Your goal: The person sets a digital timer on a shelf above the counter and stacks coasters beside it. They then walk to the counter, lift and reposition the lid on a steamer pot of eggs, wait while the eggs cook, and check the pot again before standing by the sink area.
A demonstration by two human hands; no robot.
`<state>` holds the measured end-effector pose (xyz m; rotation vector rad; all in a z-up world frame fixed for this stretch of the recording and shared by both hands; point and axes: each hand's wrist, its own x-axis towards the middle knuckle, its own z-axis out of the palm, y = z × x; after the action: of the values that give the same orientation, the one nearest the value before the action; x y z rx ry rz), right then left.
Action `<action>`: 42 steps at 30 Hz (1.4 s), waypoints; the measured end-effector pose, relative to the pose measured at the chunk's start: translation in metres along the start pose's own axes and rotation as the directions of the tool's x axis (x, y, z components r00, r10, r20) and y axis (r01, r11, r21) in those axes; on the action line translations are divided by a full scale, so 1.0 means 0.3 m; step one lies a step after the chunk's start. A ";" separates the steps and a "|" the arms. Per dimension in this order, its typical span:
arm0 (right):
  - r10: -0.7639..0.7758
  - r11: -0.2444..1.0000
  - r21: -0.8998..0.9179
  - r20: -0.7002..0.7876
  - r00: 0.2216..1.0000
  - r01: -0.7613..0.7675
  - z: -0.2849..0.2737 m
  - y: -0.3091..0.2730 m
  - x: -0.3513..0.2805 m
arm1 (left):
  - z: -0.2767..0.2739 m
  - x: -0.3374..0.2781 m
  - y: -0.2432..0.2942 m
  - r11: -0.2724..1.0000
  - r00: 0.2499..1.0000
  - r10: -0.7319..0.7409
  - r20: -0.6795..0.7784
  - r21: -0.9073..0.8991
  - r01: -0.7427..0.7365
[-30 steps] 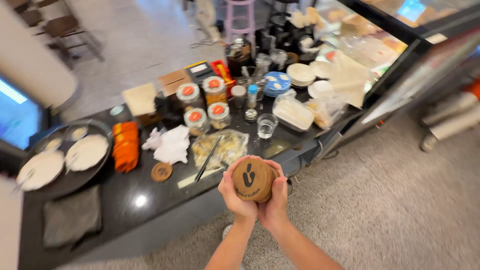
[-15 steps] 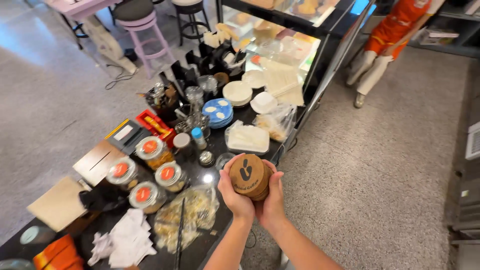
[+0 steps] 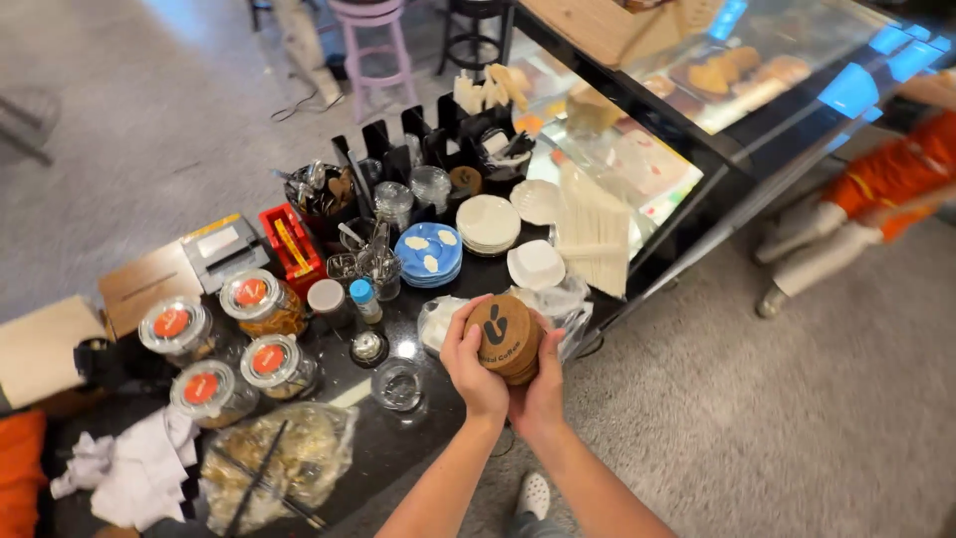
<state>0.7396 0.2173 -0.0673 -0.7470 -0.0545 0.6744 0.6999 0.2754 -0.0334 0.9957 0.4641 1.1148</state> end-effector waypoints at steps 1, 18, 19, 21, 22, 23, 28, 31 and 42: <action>0.029 1.000 -0.011 0.014 0.999 -0.029 -0.013 -0.027 0.029 | 0.032 0.008 -0.015 1.000 0.999 0.009 -0.033 0.005 -0.009; 0.362 0.904 -0.354 0.330 0.872 -0.241 -0.021 -0.191 0.369 | 0.068 0.232 -0.147 0.880 0.916 0.395 -0.076 0.318 -0.353; 0.359 0.905 -0.348 0.322 0.876 -0.243 -0.021 -0.193 0.386 | 0.067 0.244 -0.165 0.882 0.920 0.387 -0.070 0.319 -0.347; 0.365 0.875 -0.421 0.243 0.899 -0.241 -0.013 -0.190 0.429 | 0.061 0.284 -0.200 0.885 0.935 0.352 -0.043 0.340 -0.317; 0.360 0.878 -0.415 0.239 0.902 -0.241 -0.028 -0.185 0.458 | 0.062 0.303 -0.202 0.886 0.937 0.348 -0.035 0.341 -0.316; 0.353 0.871 -0.432 0.217 0.910 -0.235 -0.044 -0.178 0.487 | 0.062 0.321 -0.204 0.873 0.936 0.351 0.020 0.354 -0.335; 0.358 0.857 -0.431 0.102 0.928 -0.283 -0.111 -0.144 0.594 | 0.052 0.375 -0.255 0.902 0.981 0.162 0.105 0.387 -0.191; 0.323 0.858 -0.434 0.034 0.946 -0.277 -0.089 -0.169 0.660 | 0.061 0.421 -0.300 0.746 0.971 0.201 0.130 0.622 -0.238; 0.318 0.842 -0.462 0.004 0.948 -0.280 -0.119 -0.172 1.093 | 0.216 0.662 -0.382 0.614 0.979 -0.170 0.108 0.789 0.019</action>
<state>1.0367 0.3598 -0.1215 -1.1992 -0.1784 1.0107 0.8894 0.4158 -0.0668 1.8092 0.8976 0.6862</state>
